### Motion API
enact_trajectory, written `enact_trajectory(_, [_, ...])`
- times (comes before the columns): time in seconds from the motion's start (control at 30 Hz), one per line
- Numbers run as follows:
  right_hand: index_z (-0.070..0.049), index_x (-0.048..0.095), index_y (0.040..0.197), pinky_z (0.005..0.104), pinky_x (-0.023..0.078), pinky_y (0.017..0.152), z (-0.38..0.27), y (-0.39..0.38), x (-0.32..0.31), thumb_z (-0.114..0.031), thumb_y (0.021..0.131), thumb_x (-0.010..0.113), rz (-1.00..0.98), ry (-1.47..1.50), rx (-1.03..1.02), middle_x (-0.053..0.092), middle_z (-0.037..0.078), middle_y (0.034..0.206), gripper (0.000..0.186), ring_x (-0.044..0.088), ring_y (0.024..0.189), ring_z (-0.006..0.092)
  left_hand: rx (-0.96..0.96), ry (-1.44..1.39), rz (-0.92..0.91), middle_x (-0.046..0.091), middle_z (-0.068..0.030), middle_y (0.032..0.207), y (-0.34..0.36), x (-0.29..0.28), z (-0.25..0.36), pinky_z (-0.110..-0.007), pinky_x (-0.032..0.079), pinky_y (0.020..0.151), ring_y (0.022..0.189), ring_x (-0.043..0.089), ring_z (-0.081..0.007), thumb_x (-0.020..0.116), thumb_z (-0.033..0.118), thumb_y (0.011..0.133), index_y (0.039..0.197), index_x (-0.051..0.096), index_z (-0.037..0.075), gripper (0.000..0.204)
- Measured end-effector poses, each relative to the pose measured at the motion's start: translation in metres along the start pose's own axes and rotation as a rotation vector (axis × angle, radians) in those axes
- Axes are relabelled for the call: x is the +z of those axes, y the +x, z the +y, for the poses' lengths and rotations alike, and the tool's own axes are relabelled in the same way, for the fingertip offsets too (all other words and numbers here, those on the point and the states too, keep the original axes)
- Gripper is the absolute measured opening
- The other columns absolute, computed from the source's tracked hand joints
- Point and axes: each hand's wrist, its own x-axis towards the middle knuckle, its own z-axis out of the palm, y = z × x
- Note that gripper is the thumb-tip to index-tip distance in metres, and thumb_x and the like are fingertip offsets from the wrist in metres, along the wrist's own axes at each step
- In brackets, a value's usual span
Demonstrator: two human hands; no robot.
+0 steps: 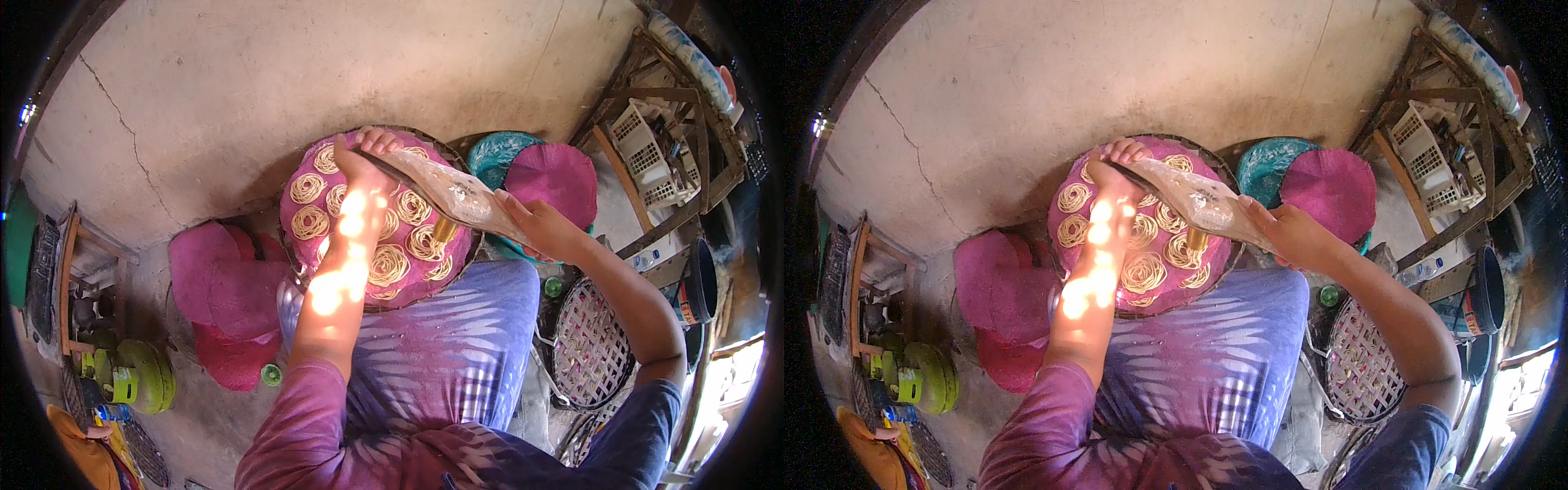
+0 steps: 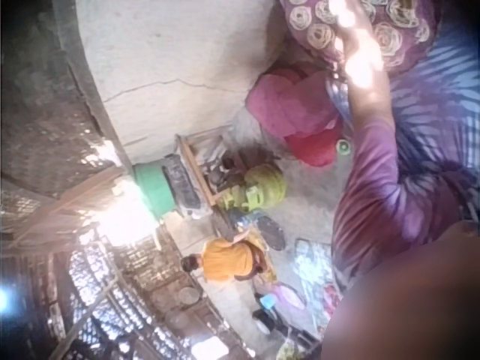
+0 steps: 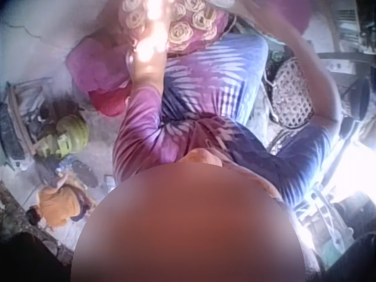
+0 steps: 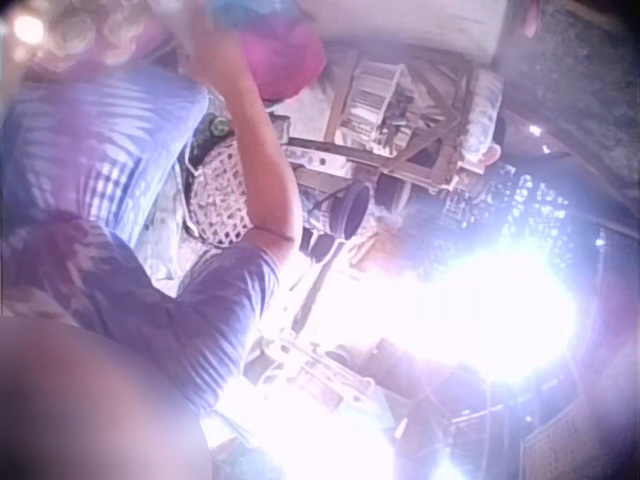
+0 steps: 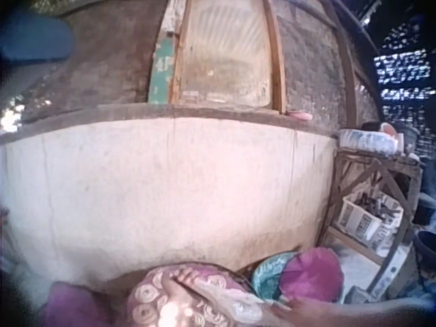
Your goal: The person sits on the floor and uses a manual noodle press to extrude dough into thin strands, coiling them into nests on a pink cloth-lined tray. They repeatedly scoop dough into the press, extrude, and arrange the noodles, then cover the tray with a cloth before continuing.
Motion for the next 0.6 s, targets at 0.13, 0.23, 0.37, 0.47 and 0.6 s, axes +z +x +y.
enact_trajectory(0.13, [-0.003,0.060,0.069,0.0306,0.039,0.041,0.017,0.016,0.002,-0.067,0.094,0.032,0.098,0.017,-0.041,0.046,0.004,0.050,0.075,0.049,0.043,0.0144,-0.036,0.015,0.000,0.040,0.0006,0.057,0.017,0.000,-0.016,-0.031,0.034,0.054,0.052,0.039,-0.0156,0.026,0.044,0.093,0.068,0.043,0.013,0.044])
enact_trajectory(0.23, [0.002,0.061,0.071,0.0341,0.044,0.047,0.031,0.023,0.003,-0.071,0.091,0.034,0.101,0.056,-0.047,0.050,0.009,0.051,0.080,0.055,0.048,0.0182,-0.030,0.305,0.134,0.053,-0.0041,0.073,0.014,-0.001,-0.019,-0.035,0.040,0.064,0.064,0.048,-0.0186,0.023,0.051,0.097,0.083,0.052,0.010,0.052])
enact_trajectory(0.37, [0.001,0.062,0.073,0.0331,0.043,0.047,0.041,0.016,-0.001,-0.071,0.091,0.034,0.083,0.141,-0.075,0.050,0.007,0.054,0.079,0.053,0.049,0.0168,-0.166,1.352,-0.022,0.060,-0.0097,0.106,-0.017,-0.029,-0.014,-0.042,0.038,0.093,0.096,0.055,-0.0212,0.023,0.059,0.098,0.117,0.055,0.005,0.065])
enact_trajectory(0.47, [0.000,0.062,0.074,0.0321,0.043,0.047,0.042,0.010,-0.005,-0.071,0.092,0.034,0.083,0.179,-0.081,0.050,0.007,0.055,0.078,0.052,0.050,0.0161,-0.390,1.787,-0.239,0.059,-0.0101,0.119,-0.035,-0.053,-0.020,-0.042,0.029,0.106,0.112,0.052,-0.0214,0.020,0.059,0.099,0.132,0.051,0.005,0.070])
enact_trajectory(0.6, [0.000,0.062,0.076,0.0313,0.043,0.047,0.043,0.014,-0.004,-0.071,0.092,0.034,0.079,0.208,-0.126,0.051,0.007,0.056,0.078,0.053,0.051,0.0158,-0.580,1.873,-0.188,0.059,-0.0107,0.123,-0.045,-0.061,-0.028,-0.041,0.024,0.111,0.119,0.049,-0.0219,0.013,0.056,0.101,0.136,0.049,0.006,0.071])
